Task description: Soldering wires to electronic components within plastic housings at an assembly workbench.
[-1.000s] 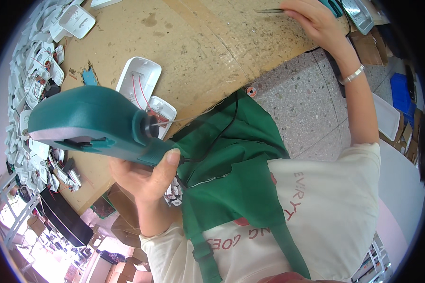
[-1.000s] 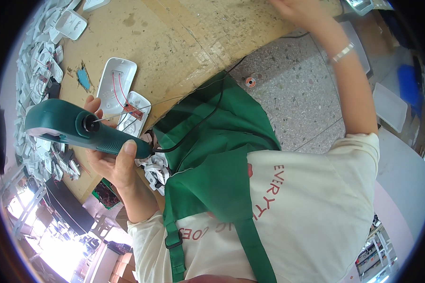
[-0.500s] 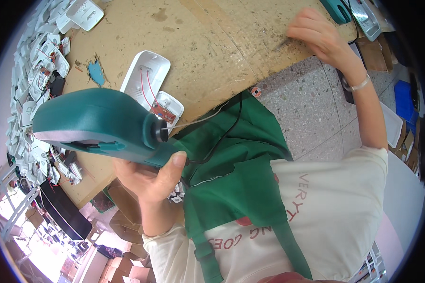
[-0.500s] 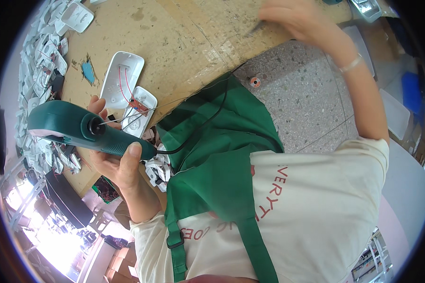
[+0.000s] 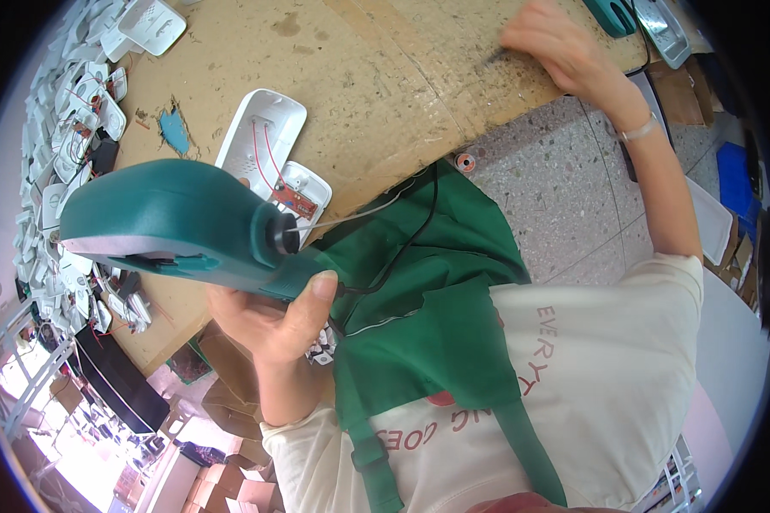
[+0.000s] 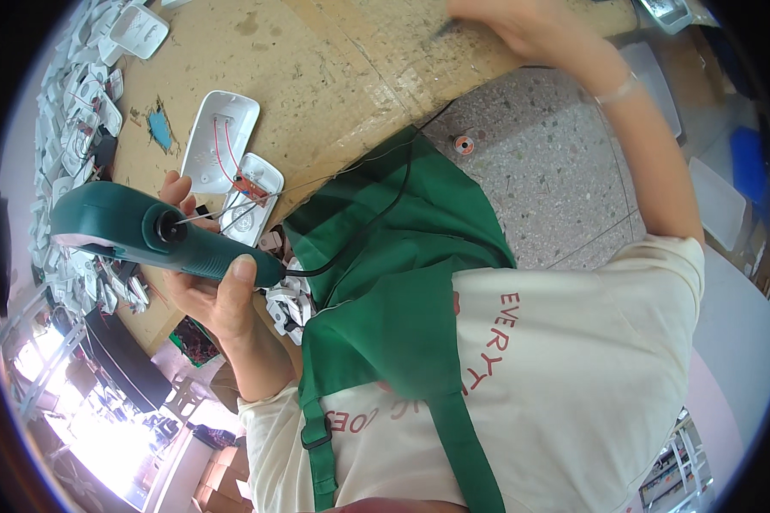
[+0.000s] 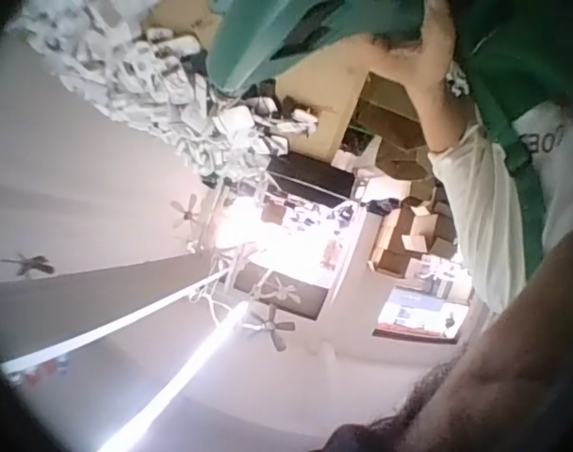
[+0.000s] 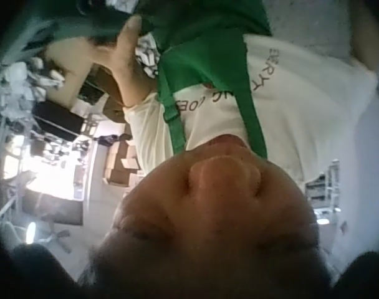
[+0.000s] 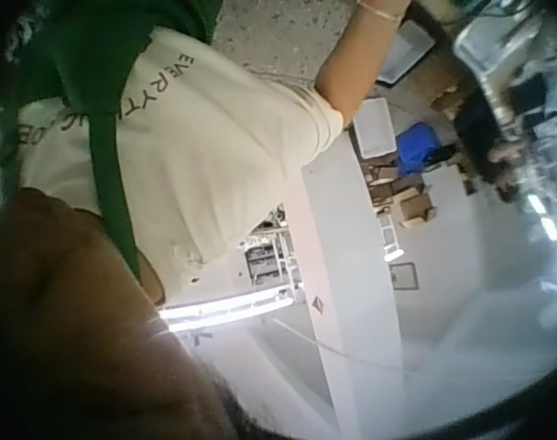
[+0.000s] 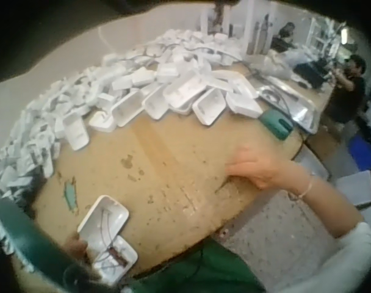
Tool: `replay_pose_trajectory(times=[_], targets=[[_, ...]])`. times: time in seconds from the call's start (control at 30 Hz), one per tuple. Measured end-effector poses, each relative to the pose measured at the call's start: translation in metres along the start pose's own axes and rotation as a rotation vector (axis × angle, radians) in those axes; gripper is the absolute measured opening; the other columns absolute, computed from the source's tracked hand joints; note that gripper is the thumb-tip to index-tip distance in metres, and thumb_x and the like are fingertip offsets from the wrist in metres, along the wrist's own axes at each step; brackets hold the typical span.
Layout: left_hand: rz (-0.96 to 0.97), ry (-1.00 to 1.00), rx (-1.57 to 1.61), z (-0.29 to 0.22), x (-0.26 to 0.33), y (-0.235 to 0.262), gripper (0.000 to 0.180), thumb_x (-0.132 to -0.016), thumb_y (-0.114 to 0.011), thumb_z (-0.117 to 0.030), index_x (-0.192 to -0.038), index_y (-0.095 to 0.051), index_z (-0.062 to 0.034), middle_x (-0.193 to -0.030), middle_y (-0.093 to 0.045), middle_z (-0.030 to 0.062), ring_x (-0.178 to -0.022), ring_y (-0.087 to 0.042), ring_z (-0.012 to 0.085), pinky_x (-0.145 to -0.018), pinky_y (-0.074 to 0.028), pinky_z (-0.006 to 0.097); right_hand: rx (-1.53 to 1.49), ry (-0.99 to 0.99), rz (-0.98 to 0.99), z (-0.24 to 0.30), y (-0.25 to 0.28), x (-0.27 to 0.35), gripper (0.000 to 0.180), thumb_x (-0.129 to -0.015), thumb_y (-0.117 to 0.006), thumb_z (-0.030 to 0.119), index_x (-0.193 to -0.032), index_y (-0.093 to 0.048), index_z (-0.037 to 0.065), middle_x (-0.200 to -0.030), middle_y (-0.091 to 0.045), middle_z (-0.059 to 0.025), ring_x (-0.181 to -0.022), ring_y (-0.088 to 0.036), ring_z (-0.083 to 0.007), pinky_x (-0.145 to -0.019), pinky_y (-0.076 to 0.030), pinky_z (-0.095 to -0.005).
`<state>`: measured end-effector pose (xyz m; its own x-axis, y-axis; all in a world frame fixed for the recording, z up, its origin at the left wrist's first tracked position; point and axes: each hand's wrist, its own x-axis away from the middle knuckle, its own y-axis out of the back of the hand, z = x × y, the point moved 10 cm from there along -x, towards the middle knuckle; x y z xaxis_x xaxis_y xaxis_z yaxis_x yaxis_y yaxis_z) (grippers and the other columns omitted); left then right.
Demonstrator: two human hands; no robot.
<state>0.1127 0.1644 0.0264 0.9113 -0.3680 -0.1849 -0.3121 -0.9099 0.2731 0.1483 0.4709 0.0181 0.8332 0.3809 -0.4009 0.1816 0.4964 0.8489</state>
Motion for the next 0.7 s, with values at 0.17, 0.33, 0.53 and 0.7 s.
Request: replay_pose_trajectory(times=[0.17, 0.33, 0.53, 0.7], targets=[[0.014, 0.002, 0.008, 0.002, 0.000, 0.000, 0.058, -0.063, -0.080, -0.034, -0.103, -0.059, 0.0031, -0.132, -0.051, 0.0229, -0.131, -0.041, 0.0352, -0.105, -0.030, 0.044, 0.194, 0.040, 0.196, 0.023, 0.010, 0.044, 0.023, -0.074, -0.062, -0.006, -0.097, -0.060, -0.004, -0.095, -0.061, -0.0138, -0.091, -0.057, -0.0324, -0.080, -0.047, -0.0378], [0.009, 0.008, -0.010, 0.001, 0.004, 0.000, 0.060, -0.063, -0.080, -0.034, -0.104, -0.059, 0.0035, -0.132, -0.051, 0.0229, -0.131, -0.041, 0.0348, -0.104, -0.030, 0.044, 0.198, -0.040, 0.066, 0.018, 0.005, 0.030, 0.025, -0.074, -0.062, -0.005, -0.098, -0.060, -0.004, -0.096, -0.060, -0.0140, -0.091, -0.057, -0.0327, -0.079, -0.047, -0.0377], [0.012, 0.007, -0.023, -0.002, 0.007, 0.001, 0.061, -0.063, -0.081, -0.034, -0.106, -0.058, 0.0039, -0.132, -0.051, 0.0229, -0.131, -0.041, 0.0342, -0.104, -0.031, 0.043, 0.203, 0.074, 0.056, 0.031, -0.013, 0.025, 0.027, -0.073, -0.063, -0.004, -0.100, -0.060, -0.004, -0.097, -0.061, -0.0145, -0.092, -0.058, -0.0332, -0.079, -0.048, -0.0395], [0.017, 0.017, -0.021, 0.001, 0.006, -0.001, 0.063, -0.063, -0.081, -0.034, -0.108, -0.058, 0.0042, -0.132, -0.051, 0.0229, -0.130, -0.041, 0.0337, -0.103, -0.032, 0.042, 0.234, 0.061, 0.126, 0.037, 0.000, 0.083, 0.027, -0.074, -0.062, -0.006, -0.101, -0.061, -0.004, -0.098, -0.062, -0.0143, -0.091, -0.059, -0.0335, -0.080, -0.048, -0.0387]])
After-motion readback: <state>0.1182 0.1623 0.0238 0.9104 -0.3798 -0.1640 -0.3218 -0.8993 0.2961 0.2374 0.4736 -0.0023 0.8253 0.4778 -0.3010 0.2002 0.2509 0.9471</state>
